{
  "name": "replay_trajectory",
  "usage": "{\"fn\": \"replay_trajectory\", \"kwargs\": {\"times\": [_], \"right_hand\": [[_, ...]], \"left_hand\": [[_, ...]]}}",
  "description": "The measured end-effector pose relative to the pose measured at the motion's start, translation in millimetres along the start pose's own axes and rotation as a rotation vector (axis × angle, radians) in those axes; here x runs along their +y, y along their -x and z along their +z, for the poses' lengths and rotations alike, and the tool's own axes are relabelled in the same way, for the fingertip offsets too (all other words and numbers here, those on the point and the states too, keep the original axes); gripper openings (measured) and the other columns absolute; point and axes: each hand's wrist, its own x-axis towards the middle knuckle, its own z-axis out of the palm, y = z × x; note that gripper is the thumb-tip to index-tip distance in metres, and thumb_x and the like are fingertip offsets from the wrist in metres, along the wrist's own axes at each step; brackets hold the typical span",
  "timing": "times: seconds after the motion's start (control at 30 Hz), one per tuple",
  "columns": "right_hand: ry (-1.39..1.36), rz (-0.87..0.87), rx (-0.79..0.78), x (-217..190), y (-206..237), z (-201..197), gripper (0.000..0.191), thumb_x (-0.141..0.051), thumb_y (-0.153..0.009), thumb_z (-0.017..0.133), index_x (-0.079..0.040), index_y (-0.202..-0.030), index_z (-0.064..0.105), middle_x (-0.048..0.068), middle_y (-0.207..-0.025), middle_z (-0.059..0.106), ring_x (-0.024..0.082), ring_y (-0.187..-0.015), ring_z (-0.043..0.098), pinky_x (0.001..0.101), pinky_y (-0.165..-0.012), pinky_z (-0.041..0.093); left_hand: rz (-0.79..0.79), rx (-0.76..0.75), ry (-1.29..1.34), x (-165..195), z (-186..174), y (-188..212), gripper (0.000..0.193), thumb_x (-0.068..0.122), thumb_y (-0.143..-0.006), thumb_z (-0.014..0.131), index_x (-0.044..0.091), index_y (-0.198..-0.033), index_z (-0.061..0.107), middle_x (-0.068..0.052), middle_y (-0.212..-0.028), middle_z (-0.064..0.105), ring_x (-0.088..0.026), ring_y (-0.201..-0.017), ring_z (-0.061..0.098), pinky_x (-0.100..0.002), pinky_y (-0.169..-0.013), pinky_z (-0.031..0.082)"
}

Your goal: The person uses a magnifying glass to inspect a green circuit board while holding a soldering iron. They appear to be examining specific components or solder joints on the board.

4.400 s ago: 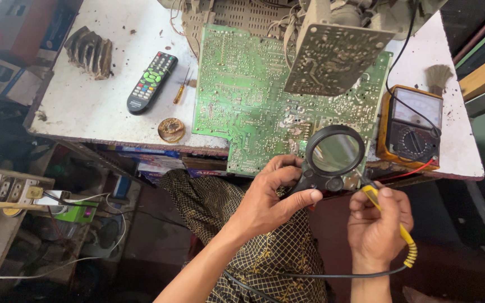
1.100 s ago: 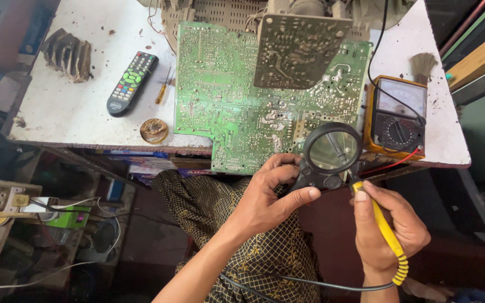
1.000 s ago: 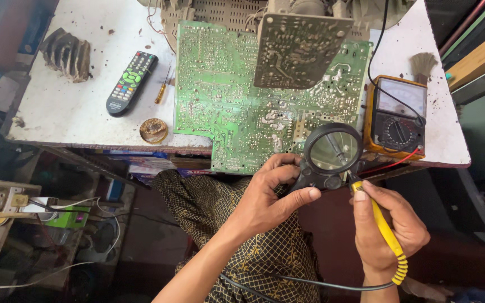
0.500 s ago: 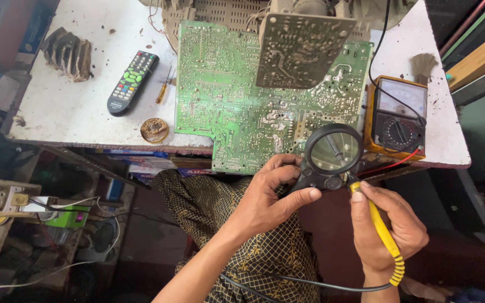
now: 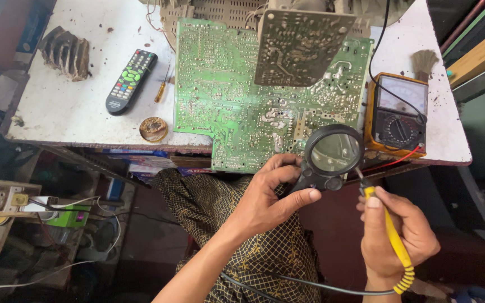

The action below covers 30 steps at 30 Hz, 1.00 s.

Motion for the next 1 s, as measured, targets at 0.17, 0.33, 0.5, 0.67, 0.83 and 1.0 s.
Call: {"fn": "replay_trajectory", "kwargs": {"times": [0.17,0.33,0.5,0.67,0.83,1.0], "right_hand": [[-0.168,0.129,0.024,13,10,-3,0.011,-0.003,-0.105,0.068,0.007,-0.11,0.066,0.018,-0.093,0.073,0.015,-0.073,0.07,0.0224,-0.065,0.055],[-0.302,0.19,0.051,24,11,-3,0.011,-0.004,-0.106,0.068,0.007,-0.106,0.065,0.02,-0.088,0.072,0.016,-0.065,0.067,0.0217,-0.06,0.052],[-0.291,0.161,0.071,27,13,-7,0.011,-0.003,-0.106,0.068,0.007,-0.108,0.065,0.021,-0.09,0.072,0.017,-0.067,0.068,0.0225,-0.062,0.053],[-0.277,0.152,0.089,26,12,-10,0.01,-0.001,-0.106,0.069,0.008,-0.109,0.065,0.021,-0.092,0.072,0.017,-0.069,0.068,0.0227,-0.063,0.054],[-0.258,0.135,0.065,23,10,-9,0.01,-0.001,-0.107,0.069,0.008,-0.11,0.067,0.019,-0.095,0.072,0.016,-0.074,0.07,0.0223,-0.065,0.056],[-0.149,0.121,0.038,16,7,-7,0.011,-0.002,-0.106,0.07,0.008,-0.112,0.068,0.018,-0.095,0.073,0.015,-0.076,0.071,0.0219,-0.068,0.057]], "left_hand": [[-0.009,-0.018,0.005,0,-1,1,0.037,0.038,-0.09,0.079,0.004,-0.103,0.075,-0.016,-0.132,0.063,-0.027,-0.123,0.065,-0.039,-0.105,0.05],[-0.021,-0.006,0.005,2,1,1,0.037,0.037,-0.089,0.08,0.003,-0.101,0.074,-0.015,-0.132,0.064,-0.027,-0.121,0.065,-0.039,-0.104,0.051],[-0.019,-0.005,-0.001,5,4,1,0.037,0.037,-0.089,0.08,0.003,-0.101,0.074,-0.015,-0.131,0.063,-0.027,-0.122,0.065,-0.038,-0.103,0.052],[-0.017,-0.006,-0.018,7,7,-3,0.037,0.037,-0.088,0.08,0.003,-0.101,0.074,-0.016,-0.129,0.063,-0.027,-0.119,0.065,-0.038,-0.101,0.052],[-0.029,-0.009,0.022,7,5,-2,0.037,0.037,-0.09,0.08,0.003,-0.104,0.075,-0.015,-0.129,0.063,-0.026,-0.121,0.065,-0.037,-0.101,0.052],[-0.041,-0.014,0.015,7,6,-3,0.037,0.037,-0.089,0.08,0.003,-0.103,0.075,-0.015,-0.128,0.063,-0.026,-0.118,0.065,-0.037,-0.1,0.052]]}}
